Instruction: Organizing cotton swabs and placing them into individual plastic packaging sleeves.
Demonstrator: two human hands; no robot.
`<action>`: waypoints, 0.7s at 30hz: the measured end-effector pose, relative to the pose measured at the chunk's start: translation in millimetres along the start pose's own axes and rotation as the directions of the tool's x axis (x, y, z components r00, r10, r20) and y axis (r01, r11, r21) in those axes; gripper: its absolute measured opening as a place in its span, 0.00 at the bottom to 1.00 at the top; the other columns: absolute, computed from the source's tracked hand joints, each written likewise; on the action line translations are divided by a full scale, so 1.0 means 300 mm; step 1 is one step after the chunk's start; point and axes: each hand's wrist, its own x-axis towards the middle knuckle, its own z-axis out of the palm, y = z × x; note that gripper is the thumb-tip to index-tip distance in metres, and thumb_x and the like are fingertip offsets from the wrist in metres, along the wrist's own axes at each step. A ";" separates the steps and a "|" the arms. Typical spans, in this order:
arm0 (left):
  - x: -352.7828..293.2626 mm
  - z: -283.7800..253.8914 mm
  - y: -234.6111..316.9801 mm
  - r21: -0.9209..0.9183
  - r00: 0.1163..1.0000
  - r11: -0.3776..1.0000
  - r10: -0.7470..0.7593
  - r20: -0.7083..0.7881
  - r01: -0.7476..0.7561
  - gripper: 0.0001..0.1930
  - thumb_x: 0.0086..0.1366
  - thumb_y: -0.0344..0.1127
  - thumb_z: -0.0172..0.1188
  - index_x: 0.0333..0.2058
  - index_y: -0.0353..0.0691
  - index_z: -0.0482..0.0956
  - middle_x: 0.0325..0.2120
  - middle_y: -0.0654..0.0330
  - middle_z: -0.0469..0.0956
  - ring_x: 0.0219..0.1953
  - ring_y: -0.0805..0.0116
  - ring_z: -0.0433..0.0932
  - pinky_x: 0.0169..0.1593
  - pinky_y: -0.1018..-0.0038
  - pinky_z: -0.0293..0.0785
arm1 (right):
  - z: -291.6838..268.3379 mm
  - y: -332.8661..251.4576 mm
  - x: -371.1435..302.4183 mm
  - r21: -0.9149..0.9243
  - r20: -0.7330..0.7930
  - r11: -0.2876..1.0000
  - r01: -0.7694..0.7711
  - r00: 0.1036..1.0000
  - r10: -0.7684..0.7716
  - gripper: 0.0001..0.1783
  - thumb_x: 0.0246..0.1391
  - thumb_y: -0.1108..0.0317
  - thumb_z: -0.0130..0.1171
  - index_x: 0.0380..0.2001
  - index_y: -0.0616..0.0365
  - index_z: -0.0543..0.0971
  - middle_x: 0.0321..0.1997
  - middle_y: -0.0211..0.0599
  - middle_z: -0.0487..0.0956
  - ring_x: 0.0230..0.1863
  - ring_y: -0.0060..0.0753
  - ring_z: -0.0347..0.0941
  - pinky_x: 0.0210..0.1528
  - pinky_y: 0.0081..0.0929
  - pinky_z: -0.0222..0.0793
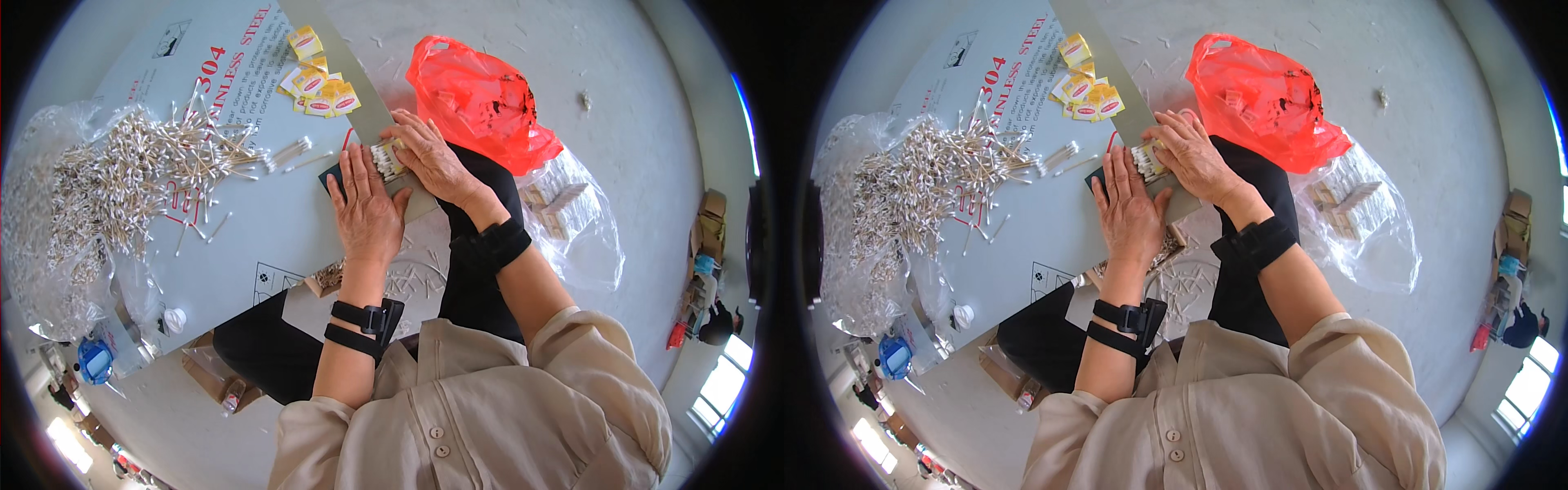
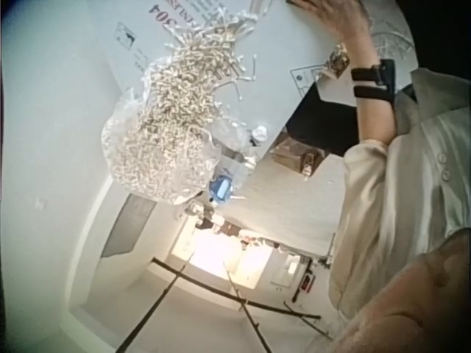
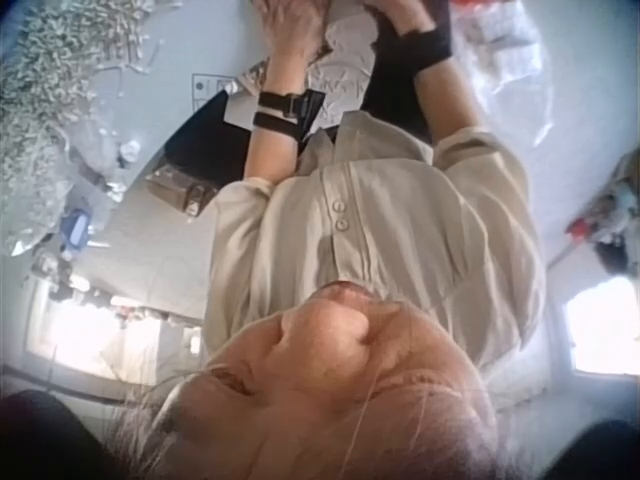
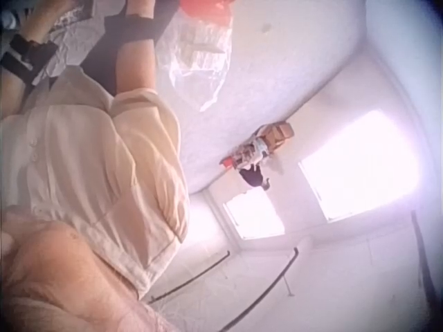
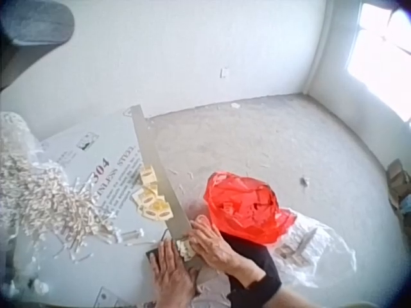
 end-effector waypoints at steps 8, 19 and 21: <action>0.034 0.035 -0.058 -0.723 0.912 0.681 -0.215 -0.351 -0.118 0.31 0.73 0.42 0.47 0.67 0.29 0.52 0.69 0.40 0.48 0.71 0.44 0.49 0.71 0.55 0.49 | 0.053 0.036 -0.045 0.899 -0.350 0.434 -0.051 0.511 0.785 0.20 0.61 0.65 0.61 0.52 0.65 0.74 0.52 0.42 0.79 0.49 0.39 0.77 0.55 0.32 0.71; 0.100 0.043 0.019 -0.966 0.865 0.206 -0.443 -0.236 -0.158 0.31 0.76 0.47 0.41 0.65 0.26 0.54 0.67 0.43 0.55 0.70 0.54 0.54 0.73 0.60 0.46 | 0.088 0.062 0.039 0.913 0.113 -0.360 0.193 0.728 0.676 0.15 0.64 0.70 0.55 0.51 0.68 0.75 0.49 0.49 0.79 0.52 0.45 0.77 0.58 0.40 0.74; 0.102 0.051 0.027 -0.971 0.852 0.175 -0.471 -0.227 -0.162 0.31 0.76 0.47 0.41 0.65 0.26 0.54 0.67 0.44 0.56 0.70 0.54 0.54 0.73 0.60 0.46 | 0.093 0.028 0.045 0.942 0.092 -0.286 0.177 0.682 0.726 0.13 0.65 0.73 0.51 0.50 0.70 0.75 0.49 0.49 0.79 0.51 0.45 0.77 0.58 0.39 0.74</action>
